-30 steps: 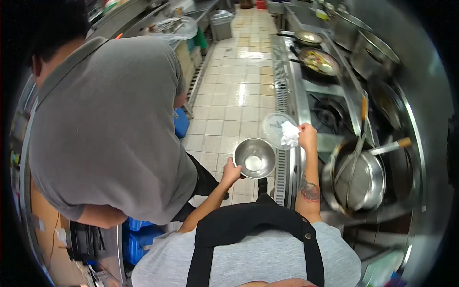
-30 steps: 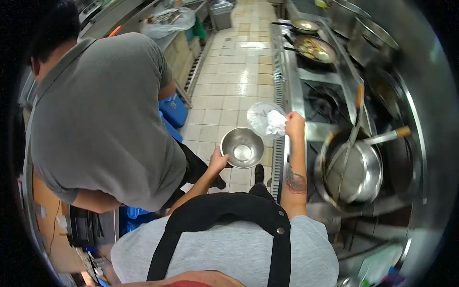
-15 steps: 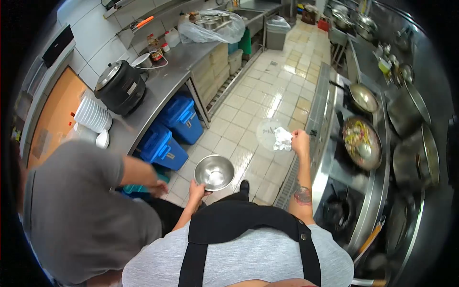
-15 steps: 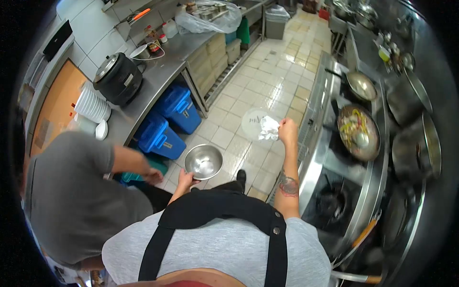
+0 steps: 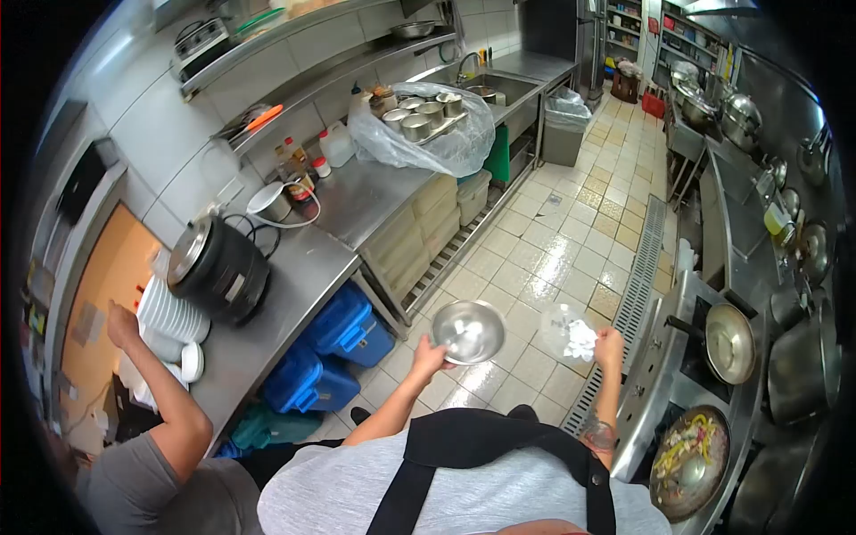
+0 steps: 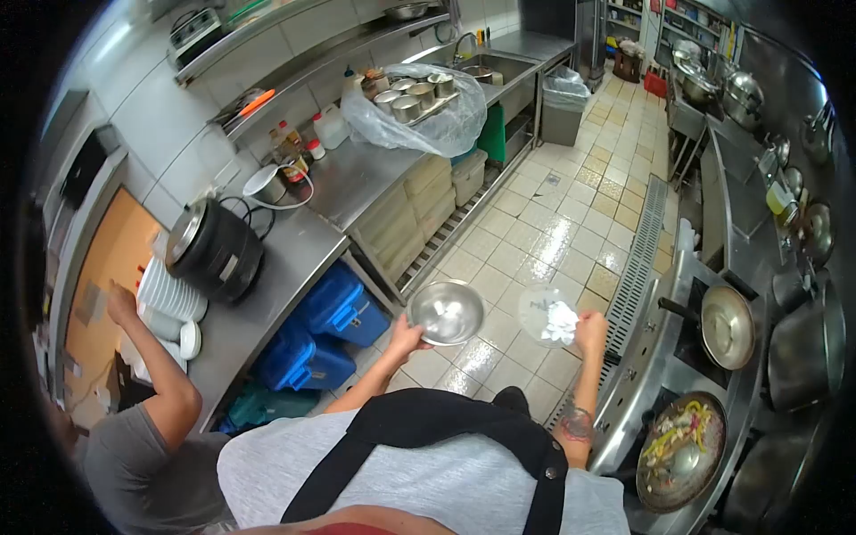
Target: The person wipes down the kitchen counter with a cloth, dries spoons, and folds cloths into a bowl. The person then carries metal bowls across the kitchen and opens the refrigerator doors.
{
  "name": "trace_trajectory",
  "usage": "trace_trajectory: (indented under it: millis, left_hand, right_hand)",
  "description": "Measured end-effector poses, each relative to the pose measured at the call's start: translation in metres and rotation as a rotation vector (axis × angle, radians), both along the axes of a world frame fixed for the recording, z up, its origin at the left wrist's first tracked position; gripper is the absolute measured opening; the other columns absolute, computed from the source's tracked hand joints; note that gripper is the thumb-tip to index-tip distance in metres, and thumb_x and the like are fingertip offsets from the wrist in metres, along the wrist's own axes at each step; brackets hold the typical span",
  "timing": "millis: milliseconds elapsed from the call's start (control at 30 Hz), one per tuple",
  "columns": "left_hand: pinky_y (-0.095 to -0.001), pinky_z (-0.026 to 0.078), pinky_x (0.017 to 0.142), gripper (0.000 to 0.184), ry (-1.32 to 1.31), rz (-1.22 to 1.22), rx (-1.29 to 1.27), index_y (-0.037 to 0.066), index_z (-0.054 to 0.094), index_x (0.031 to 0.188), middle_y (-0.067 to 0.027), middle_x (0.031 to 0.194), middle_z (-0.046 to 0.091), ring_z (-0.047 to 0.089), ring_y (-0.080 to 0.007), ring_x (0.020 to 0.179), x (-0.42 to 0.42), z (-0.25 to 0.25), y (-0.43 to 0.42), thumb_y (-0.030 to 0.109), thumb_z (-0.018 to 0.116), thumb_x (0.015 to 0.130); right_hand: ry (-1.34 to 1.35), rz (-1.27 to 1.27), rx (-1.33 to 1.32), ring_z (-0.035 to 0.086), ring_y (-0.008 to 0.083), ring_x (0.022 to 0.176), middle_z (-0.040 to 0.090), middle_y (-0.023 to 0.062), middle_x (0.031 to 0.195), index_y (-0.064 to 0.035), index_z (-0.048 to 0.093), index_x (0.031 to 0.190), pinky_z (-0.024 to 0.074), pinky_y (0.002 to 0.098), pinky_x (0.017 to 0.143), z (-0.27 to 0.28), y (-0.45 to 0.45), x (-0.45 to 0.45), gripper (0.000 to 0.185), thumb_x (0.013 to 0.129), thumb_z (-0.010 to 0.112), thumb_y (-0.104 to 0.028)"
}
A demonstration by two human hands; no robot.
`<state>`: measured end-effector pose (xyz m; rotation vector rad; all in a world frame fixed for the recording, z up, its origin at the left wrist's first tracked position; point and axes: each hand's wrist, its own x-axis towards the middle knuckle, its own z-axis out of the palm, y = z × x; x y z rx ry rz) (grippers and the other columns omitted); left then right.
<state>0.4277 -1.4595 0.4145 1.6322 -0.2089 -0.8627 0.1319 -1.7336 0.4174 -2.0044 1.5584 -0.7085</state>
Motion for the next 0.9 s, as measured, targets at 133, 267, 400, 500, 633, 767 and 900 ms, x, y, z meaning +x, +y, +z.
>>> trace_trajectory:
  millis: [133,267,400,500,633,767,900]
  left_hand:
    - [-0.0314,0.056,0.047,0.044,-0.165,-0.186,0.024,-0.007,0.036,0.120,-0.0216,0.095,0.057,0.064,-0.0269,0.062,0.043,0.004,-0.140,-0.002,0.049,0.078]
    - [-0.0307,0.053,0.043,0.036,-0.117,-0.122,-0.016,-0.009,0.042,0.112,-0.0190,0.082,0.060,0.064,-0.0241,0.054,0.062,0.013,-0.241,-0.001,0.048,0.078]
    - [-0.0328,0.053,0.044,0.029,-0.236,-0.110,0.125,-0.007,0.051,0.105,-0.0175,0.069,0.062,0.064,-0.0240,0.049,0.105,0.033,-0.312,0.005,0.050,0.079]
    - [-0.0328,0.050,0.044,0.026,-0.395,-0.129,0.296,-0.006,0.055,0.100,-0.0172,0.066,0.064,0.064,-0.0229,0.050,0.144,0.057,-0.346,0.013,0.053,0.083]
    - [-0.0301,0.046,0.038,0.021,-0.384,-0.027,0.198,-0.005,0.057,0.096,-0.0116,0.064,0.061,0.059,-0.0182,0.045,0.210,0.094,-0.413,0.012,0.051,0.086]
    - [-0.0261,0.044,0.040,0.018,-0.412,0.033,0.018,0.000,0.057,0.098,-0.0043,0.071,0.059,0.055,-0.0119,0.049,0.312,0.124,-0.507,0.012,0.050,0.086]
    - [-0.0290,0.045,0.039,0.020,-0.516,0.117,-0.101,-0.004,0.055,0.099,-0.0087,0.069,0.058,0.054,-0.0151,0.046,0.411,0.177,-0.630,0.012,0.050,0.087]
  right_hand:
    - [-0.021,-0.065,0.045,0.063,0.0369,0.070,0.061,0.0258,0.071,0.0042,0.062,0.073,0.0481,0.0411,0.063,0.005,-0.096,0.015,0.011,0.070,0.055,-0.003]
    - [0.058,-0.043,0.066,0.063,0.0361,0.066,0.061,0.0241,0.067,0.0043,0.062,0.072,0.0481,0.0408,0.061,-0.005,-0.219,0.028,0.011,0.071,0.055,-0.004]
    - [0.073,-0.010,0.021,0.063,0.0354,0.064,0.061,0.0225,0.065,0.0038,0.062,0.071,0.0479,0.0402,0.060,-0.006,-0.347,0.068,0.011,0.071,0.054,-0.004]
    - [0.054,0.056,0.020,0.063,0.0331,0.063,0.061,0.0217,0.066,0.0026,0.062,0.072,0.0476,0.0393,0.059,-0.008,-0.430,0.111,0.010,0.072,0.055,-0.004]
    - [0.009,0.123,0.035,0.062,0.0306,0.064,0.062,0.0210,0.069,0.0029,0.062,0.076,0.0475,0.0383,0.060,-0.002,-0.534,0.182,0.010,0.074,0.055,-0.005]
    - [0.051,0.135,0.011,0.061,0.0295,0.063,0.062,0.0202,0.069,0.0031,0.062,0.078,0.0472,0.0383,0.060,-0.028,-0.627,0.227,0.013,0.077,0.056,-0.008]
    - [0.107,0.072,0.050,0.061,0.0297,0.064,0.062,0.0204,0.070,0.0035,0.062,0.079,0.0467,0.0394,0.062,-0.018,-0.723,0.268,0.013,0.078,0.056,-0.008]
